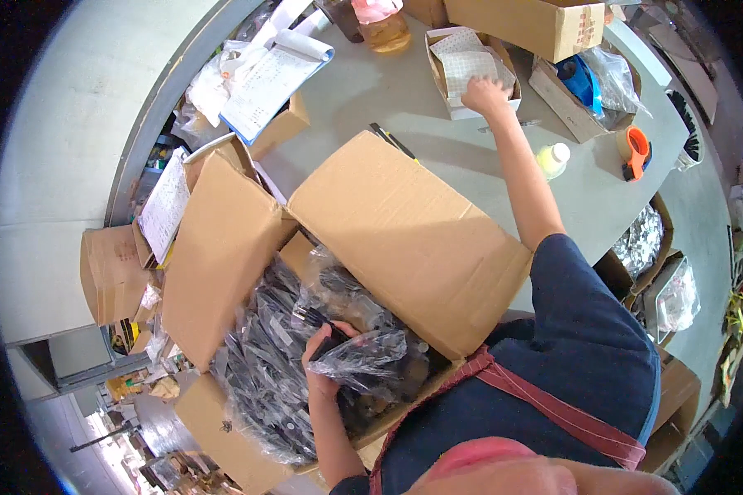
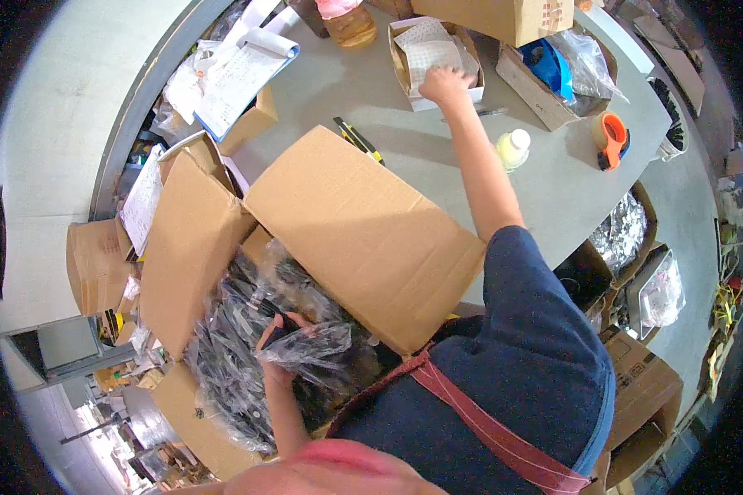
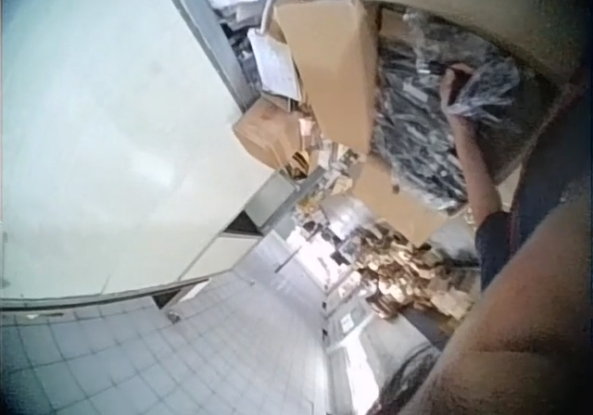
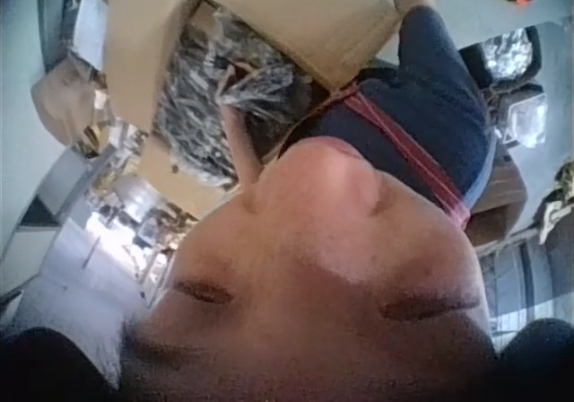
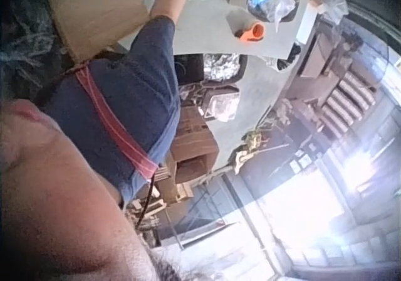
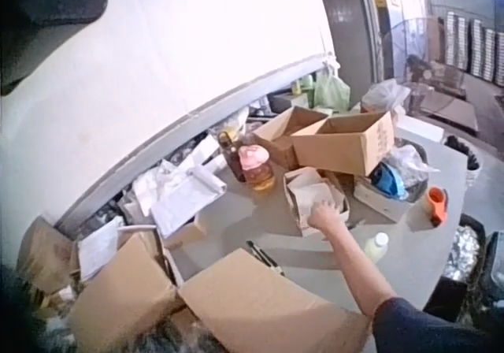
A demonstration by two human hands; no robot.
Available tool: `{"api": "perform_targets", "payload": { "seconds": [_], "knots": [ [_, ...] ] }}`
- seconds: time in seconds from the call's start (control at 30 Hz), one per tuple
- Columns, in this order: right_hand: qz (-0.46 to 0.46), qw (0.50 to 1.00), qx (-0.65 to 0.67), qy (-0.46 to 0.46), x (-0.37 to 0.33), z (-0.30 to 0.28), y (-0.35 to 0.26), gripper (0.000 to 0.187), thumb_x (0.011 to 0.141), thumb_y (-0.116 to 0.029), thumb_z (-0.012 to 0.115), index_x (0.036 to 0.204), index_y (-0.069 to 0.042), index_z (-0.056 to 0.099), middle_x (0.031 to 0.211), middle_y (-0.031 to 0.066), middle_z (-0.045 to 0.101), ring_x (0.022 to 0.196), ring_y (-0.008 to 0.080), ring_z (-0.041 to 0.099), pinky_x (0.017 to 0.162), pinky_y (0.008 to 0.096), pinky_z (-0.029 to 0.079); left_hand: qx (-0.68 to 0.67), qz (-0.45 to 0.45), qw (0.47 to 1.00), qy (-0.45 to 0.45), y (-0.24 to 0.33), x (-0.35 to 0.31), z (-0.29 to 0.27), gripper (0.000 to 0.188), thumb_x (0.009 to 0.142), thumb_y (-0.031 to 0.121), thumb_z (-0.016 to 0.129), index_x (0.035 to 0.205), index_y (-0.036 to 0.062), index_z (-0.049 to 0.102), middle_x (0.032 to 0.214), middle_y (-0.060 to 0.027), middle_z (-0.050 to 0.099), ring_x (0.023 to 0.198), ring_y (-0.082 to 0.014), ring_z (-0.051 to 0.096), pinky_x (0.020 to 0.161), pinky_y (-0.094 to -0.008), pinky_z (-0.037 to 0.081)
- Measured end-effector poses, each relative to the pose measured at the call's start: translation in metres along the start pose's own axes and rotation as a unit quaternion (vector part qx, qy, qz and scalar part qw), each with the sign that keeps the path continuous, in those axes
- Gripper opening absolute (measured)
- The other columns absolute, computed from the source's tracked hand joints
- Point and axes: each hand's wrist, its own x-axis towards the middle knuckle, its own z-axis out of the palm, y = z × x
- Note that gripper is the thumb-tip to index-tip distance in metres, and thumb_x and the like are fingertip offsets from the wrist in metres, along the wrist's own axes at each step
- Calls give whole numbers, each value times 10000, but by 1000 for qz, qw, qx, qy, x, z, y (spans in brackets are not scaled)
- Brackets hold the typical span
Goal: The person peels small white circular labels from a sheet and applies them to the black plastic components of power adapters before placing the labeled items into a cardboard box.
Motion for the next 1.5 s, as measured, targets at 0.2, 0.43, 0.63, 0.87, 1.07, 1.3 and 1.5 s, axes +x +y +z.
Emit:
{"api": "perform_targets", "payload": {
  "seconds": [0.2,0.43,0.63,0.87,1.07,1.3,1.5],
  "knots": [
    [17,997,41,-66,6,15,2,528,886,-249,490,1390,-102,539,1547,179,368,1401,429,362,1084,700,220,30,7,999,-29,8,5,2,442,951,382,538,966,-50,629,880,-172,679,819,-271,668,776,-370,545],
    [-59,995,-53,-58,-8,25,-10,470,855,-220,519,1296,-93,624,1422,191,536,1395,413,382,1114,643,235,41,-4,998,-47,8,-1,-4,428,951,398,563,977,-19,652,889,-132,692,812,-228,672,764,-334,536],
    [-83,994,-42,-64,-25,20,-6,429,850,-252,551,1231,-96,672,1393,181,564,1379,431,397,1119,599,276,17,28,994,-101,-2,2,-8,359,984,342,539,952,9,670,889,-96,707,822,-207,686,800,-328,534],
    [-270,916,167,247,-61,-66,-3,314,806,-238,646,1045,-45,712,985,226,695,888,365,689,802,429,535,-34,93,988,-121,-17,4,-14,342,979,348,584,947,19,671,838,-106,711,761,-235,695,753,-359,560],
    [-338,792,502,79,-177,-162,-40,215,905,-147,648,1061,-10,700,914,34,691,798,88,614,712,243,481,-35,189,968,-159,11,-43,-18,335,962,338,636,907,9,670,805,-99,696,725,-208,683,688,-354,561],
    [-383,667,636,-52,-293,-193,-85,328,899,-41,582,1219,1,641,1114,108,687,967,156,647,836,273,512,97,288,946,-115,72,-119,-47,288,989,263,600,1072,-11,637,819,-48,660,710,-119,640,647,-248,506],
    [-407,573,687,-187,-360,-190,-135,275,867,62,515,1083,25,680,818,-3,586,726,76,558,613,183,418,180,227,955,-59,83,-102,-112,248,986,238,598,1091,15,629,858,-60,697,697,-157,670,643,-265,538]
  ]
}}
